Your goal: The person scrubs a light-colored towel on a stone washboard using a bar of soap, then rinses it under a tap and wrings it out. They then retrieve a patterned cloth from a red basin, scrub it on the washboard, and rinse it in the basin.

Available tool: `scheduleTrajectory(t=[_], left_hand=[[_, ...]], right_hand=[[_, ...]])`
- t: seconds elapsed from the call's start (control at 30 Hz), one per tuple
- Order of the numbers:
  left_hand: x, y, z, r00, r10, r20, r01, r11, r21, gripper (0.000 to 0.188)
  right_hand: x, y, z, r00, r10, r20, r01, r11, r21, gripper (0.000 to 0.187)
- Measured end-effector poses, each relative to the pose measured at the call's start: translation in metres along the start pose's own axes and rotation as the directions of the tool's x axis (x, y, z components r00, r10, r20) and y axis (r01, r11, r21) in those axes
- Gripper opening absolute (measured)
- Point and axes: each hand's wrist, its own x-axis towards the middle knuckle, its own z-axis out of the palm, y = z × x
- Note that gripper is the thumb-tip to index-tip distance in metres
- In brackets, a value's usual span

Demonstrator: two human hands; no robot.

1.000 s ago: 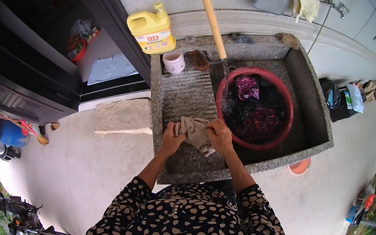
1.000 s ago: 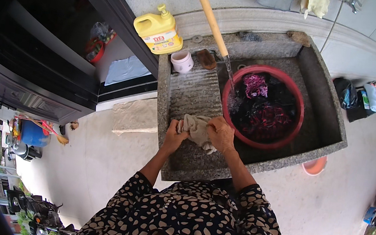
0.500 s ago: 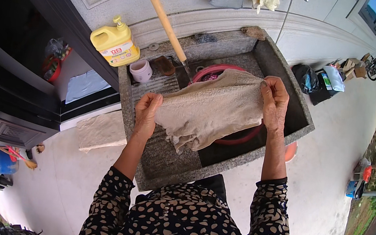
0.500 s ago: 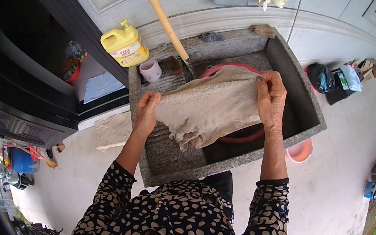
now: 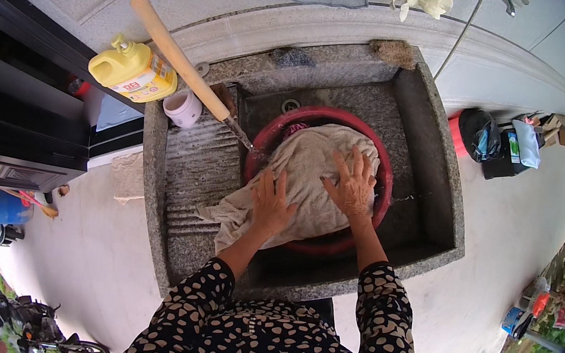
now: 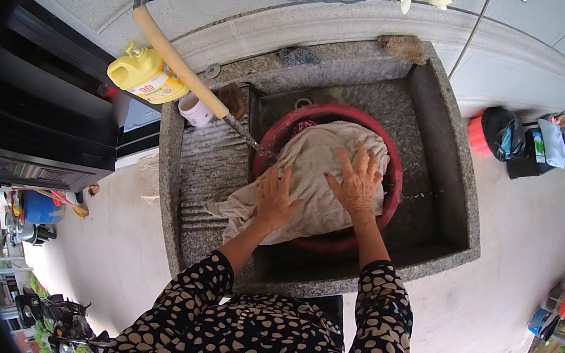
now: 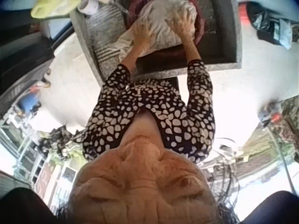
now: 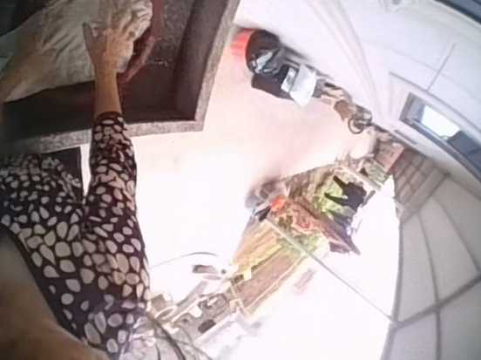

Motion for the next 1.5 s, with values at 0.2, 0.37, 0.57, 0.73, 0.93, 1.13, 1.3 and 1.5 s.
scheduleTrajectory(t=[0.2,0.37,0.57,0.73,0.93,1.13,1.3,1.5], left_hand=[[0.008,0.010,0.050,0.975,-0.197,0.107,0.134,0.896,0.423,0.089],[0.029,0.009,0.065,0.959,-0.238,0.153,0.172,0.921,0.350,0.083],[0.044,-0.007,0.060,0.923,-0.140,0.360,0.037,0.960,0.278,0.064],[0.025,-0.012,0.037,0.991,-0.019,0.130,-0.012,0.972,0.236,0.038],[-0.004,0.005,-0.029,0.997,-0.070,-0.022,0.045,0.821,-0.569,0.019],[-0.046,0.023,-0.135,0.970,-0.007,-0.243,-0.216,0.434,-0.875,0.016],[-0.083,0.025,-0.213,0.921,-0.028,-0.388,-0.383,0.114,-0.917,0.023],[-0.103,-0.024,-0.222,0.904,-0.120,-0.409,-0.413,-0.004,-0.911,0.018]], right_hand=[[-0.009,0.014,0.074,0.984,-0.156,0.084,0.164,0.981,-0.099,0.071],[-0.015,0.044,0.122,0.981,-0.184,0.068,0.184,0.983,-0.001,0.072],[-0.006,0.053,0.134,0.968,-0.226,0.111,0.218,0.973,0.079,0.042],[0.005,0.052,0.089,0.958,-0.262,0.118,0.248,0.961,0.121,0.020],[0.030,-0.001,-0.021,0.917,-0.228,0.326,0.065,0.895,0.441,0.027],[0.037,-0.114,-0.130,0.959,-0.224,0.175,-0.016,0.572,0.820,0.031],[0.045,-0.219,-0.172,0.949,-0.313,0.018,0.088,0.322,0.942,0.034],[0.034,-0.256,-0.106,0.942,-0.289,0.168,-0.140,0.113,0.984,0.027]])
